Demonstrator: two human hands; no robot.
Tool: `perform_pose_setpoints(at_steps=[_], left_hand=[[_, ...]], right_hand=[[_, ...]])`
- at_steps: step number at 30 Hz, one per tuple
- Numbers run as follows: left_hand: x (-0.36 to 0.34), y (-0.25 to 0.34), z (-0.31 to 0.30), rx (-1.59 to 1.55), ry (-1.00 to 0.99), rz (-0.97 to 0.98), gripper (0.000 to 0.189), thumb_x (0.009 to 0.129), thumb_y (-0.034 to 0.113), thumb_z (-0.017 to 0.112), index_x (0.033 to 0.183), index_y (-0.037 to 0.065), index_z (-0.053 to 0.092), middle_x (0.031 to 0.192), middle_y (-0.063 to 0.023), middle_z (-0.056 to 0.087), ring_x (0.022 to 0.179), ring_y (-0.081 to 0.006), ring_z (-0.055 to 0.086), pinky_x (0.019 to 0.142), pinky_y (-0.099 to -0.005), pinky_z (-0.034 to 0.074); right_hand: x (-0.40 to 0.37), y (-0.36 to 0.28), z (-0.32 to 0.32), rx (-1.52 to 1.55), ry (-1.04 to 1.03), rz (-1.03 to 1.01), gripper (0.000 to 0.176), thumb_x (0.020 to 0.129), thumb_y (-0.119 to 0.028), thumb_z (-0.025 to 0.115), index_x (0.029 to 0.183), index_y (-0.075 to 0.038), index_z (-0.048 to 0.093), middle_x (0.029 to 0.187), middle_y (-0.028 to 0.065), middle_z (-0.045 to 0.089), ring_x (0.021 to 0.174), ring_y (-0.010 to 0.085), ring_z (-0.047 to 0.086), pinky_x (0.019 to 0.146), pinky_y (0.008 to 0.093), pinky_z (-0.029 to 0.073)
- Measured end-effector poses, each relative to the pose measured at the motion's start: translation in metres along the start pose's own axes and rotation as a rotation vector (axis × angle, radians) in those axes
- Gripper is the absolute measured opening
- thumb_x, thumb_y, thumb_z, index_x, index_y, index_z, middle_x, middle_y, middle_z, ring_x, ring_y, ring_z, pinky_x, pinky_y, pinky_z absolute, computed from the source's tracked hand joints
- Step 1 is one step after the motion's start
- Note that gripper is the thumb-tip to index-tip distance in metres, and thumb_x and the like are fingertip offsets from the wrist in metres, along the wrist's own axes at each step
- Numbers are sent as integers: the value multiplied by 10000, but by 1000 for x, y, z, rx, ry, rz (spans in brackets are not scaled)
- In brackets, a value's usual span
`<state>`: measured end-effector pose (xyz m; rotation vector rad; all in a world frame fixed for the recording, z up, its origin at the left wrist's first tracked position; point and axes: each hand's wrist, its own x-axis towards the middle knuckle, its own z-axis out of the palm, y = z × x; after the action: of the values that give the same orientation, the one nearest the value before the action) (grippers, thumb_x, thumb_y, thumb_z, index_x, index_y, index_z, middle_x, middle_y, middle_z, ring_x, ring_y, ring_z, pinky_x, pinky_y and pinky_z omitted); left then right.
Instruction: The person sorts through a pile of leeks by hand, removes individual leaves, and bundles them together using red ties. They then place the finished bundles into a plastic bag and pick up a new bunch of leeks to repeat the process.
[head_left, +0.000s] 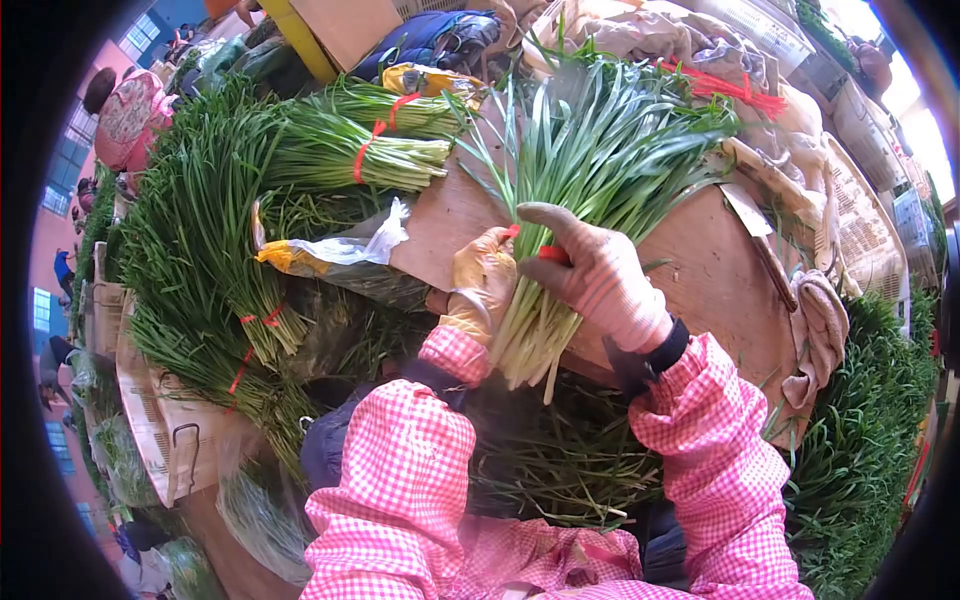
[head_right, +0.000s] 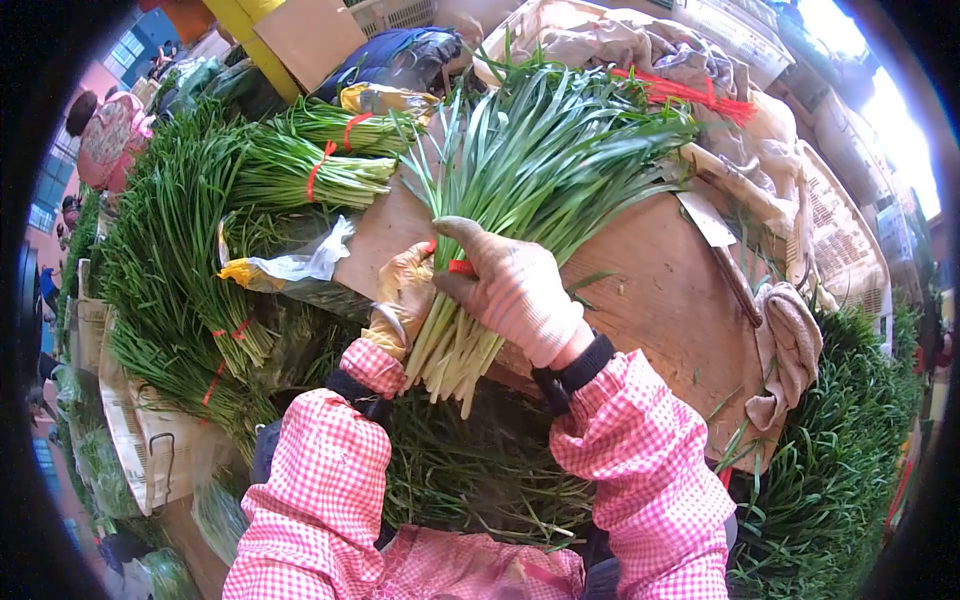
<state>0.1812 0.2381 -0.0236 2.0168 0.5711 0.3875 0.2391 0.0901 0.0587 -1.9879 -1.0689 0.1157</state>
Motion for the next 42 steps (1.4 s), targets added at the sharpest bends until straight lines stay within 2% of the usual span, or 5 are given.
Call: perform_pose_setpoints(at_steps=[10,13,28,35,42], left_hand=[[-10,26,-13,-15,-90,85,222,778,88,475,911,24,641,851,-232,618,861,-387,599,729,-387,477],[-10,32,-14,95,-94,134,214,805,31,478,946,-29,626,781,-195,650,759,-207,645,695,-319,489],[-20,31,-4,-179,-476,112,399,953,347,442,1203,49,533,1099,-103,610,983,-151,546,863,-301,426],[-22,39,-6,-193,-522,-34,414,939,372,479,1184,48,557,1057,-71,622,968,-105,529,870,-276,419],[-8,77,22,-1277,-1222,-837,747,799,595,543,1328,87,401,1297,-131,484,1181,-274,467,1006,-454,360]], right_hand=[[15,7,10,-127,-63,29,234,822,-292,602,1007,-170,678,747,123,642,678,297,627,631,366,505],[8,12,18,-21,18,100,206,814,-285,619,946,-143,688,742,121,644,679,296,626,632,351,500],[-32,21,-11,725,-12,324,189,863,-115,620,1025,-26,657,850,-13,649,780,42,546,736,213,464],[-41,32,-21,798,-70,348,186,847,-106,638,1011,-21,664,893,13,673,803,74,590,755,238,481],[-81,26,-64,1017,-60,385,161,848,-101,638,978,-9,665,919,28,679,859,82,602,791,248,480]])
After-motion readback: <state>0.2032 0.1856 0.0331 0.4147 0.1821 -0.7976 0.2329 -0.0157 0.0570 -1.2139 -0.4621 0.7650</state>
